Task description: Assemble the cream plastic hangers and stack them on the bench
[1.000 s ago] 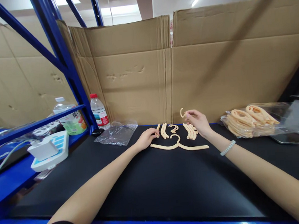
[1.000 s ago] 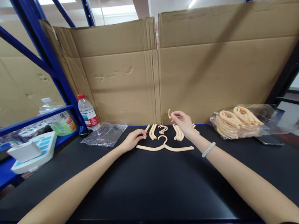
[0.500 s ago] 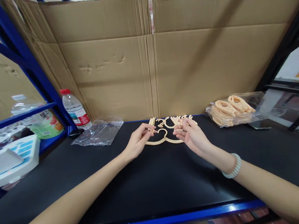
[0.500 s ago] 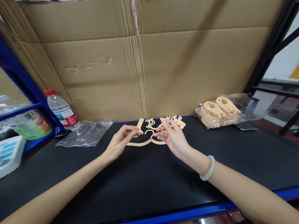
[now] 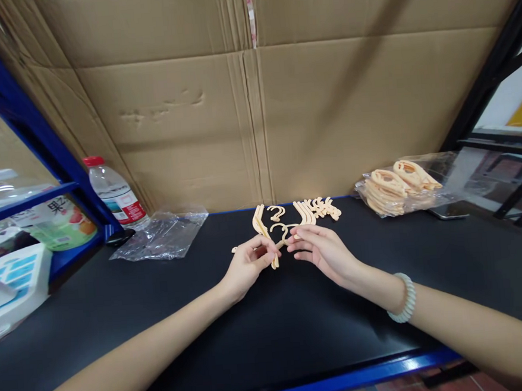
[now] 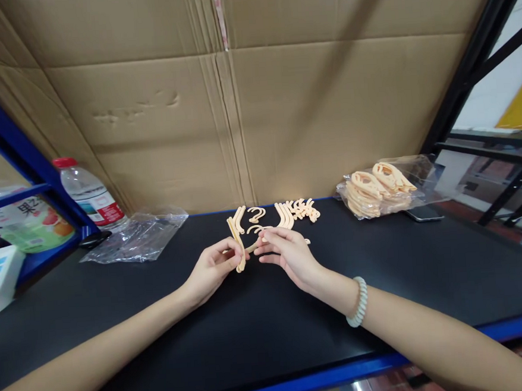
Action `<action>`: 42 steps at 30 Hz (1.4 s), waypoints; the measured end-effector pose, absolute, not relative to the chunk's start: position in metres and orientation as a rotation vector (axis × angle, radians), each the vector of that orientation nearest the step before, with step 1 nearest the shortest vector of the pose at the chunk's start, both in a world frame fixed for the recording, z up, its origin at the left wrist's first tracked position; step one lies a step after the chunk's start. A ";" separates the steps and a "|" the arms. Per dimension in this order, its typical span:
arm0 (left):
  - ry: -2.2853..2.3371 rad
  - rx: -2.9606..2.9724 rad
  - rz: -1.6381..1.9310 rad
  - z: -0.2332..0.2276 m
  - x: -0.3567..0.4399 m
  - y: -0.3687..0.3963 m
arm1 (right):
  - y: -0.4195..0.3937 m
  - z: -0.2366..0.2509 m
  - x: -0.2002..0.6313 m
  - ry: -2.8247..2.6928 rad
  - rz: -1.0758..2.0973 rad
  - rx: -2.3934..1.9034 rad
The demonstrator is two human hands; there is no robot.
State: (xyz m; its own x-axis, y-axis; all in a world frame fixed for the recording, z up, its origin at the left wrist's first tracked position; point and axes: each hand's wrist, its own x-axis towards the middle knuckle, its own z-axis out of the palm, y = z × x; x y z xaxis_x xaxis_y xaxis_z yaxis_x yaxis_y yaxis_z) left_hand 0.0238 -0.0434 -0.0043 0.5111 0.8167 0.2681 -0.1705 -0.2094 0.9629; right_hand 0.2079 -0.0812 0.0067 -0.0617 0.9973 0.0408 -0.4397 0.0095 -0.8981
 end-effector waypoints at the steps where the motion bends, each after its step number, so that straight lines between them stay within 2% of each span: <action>1: 0.569 1.460 1.007 -0.005 0.025 -0.044 | -0.082 0.006 0.207 -0.934 1.429 -0.830; 14: 0.565 1.239 1.061 -0.007 0.029 -0.048 | -0.084 -0.001 0.206 -0.896 1.430 -0.833; 22: 0.748 1.424 1.199 -0.011 0.027 -0.044 | -0.077 -0.003 0.213 -1.071 1.462 -0.854; 42: 0.837 1.642 1.185 -0.007 0.029 -0.049 | -0.077 -0.001 0.211 -1.126 1.600 -0.882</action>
State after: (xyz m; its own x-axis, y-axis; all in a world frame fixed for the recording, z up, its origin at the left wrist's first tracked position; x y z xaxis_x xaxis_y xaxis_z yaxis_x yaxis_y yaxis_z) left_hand 0.0286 -0.0495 -0.0068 0.3064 0.8928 0.3302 0.0128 -0.3507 0.9364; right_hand 0.2107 -0.0772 -0.0013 -0.2833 0.9585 -0.0324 -0.2928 -0.1186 -0.9488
